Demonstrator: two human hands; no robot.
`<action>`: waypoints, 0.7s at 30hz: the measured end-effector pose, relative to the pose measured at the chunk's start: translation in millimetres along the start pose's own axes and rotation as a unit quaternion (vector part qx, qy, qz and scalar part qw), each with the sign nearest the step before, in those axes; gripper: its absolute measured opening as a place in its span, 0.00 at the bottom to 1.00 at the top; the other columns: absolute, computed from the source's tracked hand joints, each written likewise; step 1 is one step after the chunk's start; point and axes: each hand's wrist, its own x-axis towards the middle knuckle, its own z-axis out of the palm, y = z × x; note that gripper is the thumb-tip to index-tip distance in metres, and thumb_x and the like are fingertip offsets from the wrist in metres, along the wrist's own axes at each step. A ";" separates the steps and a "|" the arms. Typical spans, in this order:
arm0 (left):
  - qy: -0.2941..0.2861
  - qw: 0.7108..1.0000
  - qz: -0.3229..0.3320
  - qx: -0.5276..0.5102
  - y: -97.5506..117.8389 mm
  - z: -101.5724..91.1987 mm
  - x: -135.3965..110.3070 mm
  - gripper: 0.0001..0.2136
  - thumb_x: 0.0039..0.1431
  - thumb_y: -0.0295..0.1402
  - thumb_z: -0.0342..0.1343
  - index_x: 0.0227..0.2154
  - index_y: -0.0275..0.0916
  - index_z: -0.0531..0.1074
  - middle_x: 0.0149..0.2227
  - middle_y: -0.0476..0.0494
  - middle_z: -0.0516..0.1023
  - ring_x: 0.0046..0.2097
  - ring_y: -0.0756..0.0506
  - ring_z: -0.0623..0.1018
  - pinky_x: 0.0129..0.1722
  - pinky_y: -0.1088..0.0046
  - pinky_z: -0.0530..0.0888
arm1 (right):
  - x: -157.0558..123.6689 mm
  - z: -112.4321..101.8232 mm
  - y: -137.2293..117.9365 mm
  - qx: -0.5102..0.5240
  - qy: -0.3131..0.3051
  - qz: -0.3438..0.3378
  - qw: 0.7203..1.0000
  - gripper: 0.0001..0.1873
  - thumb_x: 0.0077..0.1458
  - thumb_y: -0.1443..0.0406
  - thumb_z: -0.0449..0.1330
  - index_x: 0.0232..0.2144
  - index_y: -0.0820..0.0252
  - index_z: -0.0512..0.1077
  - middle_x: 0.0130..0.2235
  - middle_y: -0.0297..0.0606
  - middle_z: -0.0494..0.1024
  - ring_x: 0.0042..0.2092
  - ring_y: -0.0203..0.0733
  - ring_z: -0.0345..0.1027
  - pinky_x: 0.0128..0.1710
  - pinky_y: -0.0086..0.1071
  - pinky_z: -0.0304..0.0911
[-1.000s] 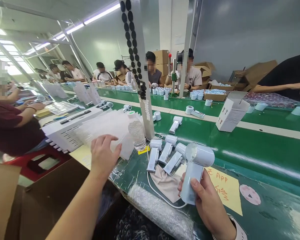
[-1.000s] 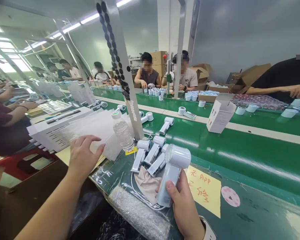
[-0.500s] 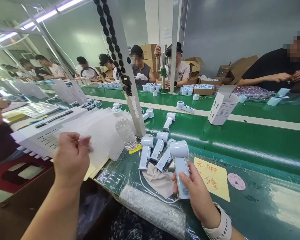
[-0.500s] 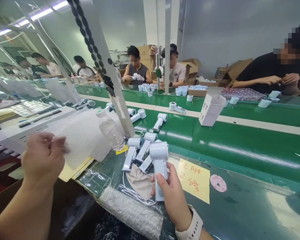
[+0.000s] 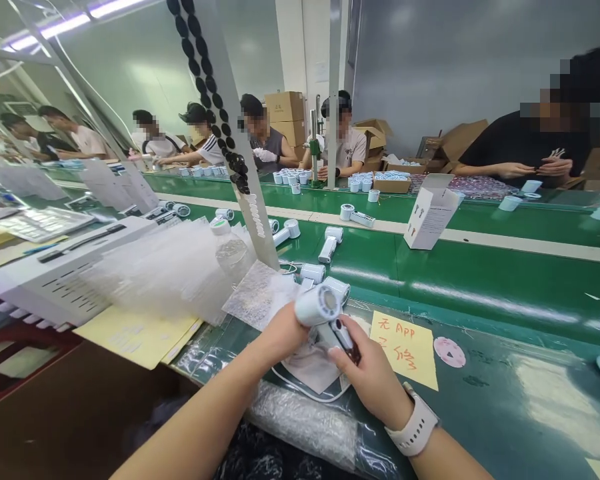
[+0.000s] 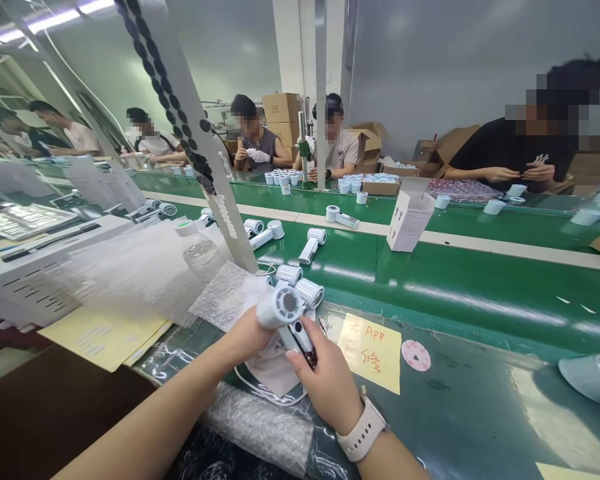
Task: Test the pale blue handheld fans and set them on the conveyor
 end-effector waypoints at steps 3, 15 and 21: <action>0.033 0.986 -0.063 -0.150 -2.2 -9.4 0.1 0.11 0.52 0.37 0.57 0.38 0.40 0.71 0.32 0.47 0.76 0.35 0.44 0.76 0.37 0.68 0.73 | 4.7 -1.6 -1.1 -0.071 -0.032 0.001 0.997 0.27 0.60 0.57 0.56 0.61 0.56 0.65 0.56 0.47 0.76 0.56 0.58 0.70 0.53 0.49 0.65; -0.024 0.950 0.130 0.281 45.9 -14.0 -34.0 0.16 0.61 0.23 0.45 0.48 0.41 0.69 0.31 0.47 0.75 0.33 0.44 0.73 0.34 0.68 0.67 | -6.4 15.9 -8.5 -0.377 -0.055 -0.081 0.921 0.21 0.59 0.66 0.56 0.54 0.58 0.71 0.36 0.47 0.79 0.37 0.55 0.73 0.33 0.42 0.65; -0.060 0.853 0.280 0.435 62.1 -7.4 -54.1 0.19 0.59 0.19 0.47 0.52 0.36 0.67 0.32 0.44 0.76 0.34 0.42 0.73 0.34 0.65 0.69 | -1.4 5.0 -18.1 0.087 -0.055 0.063 0.993 0.15 0.59 0.51 0.57 0.34 0.57 0.69 0.30 0.38 0.76 0.27 0.41 0.68 0.22 0.31 0.62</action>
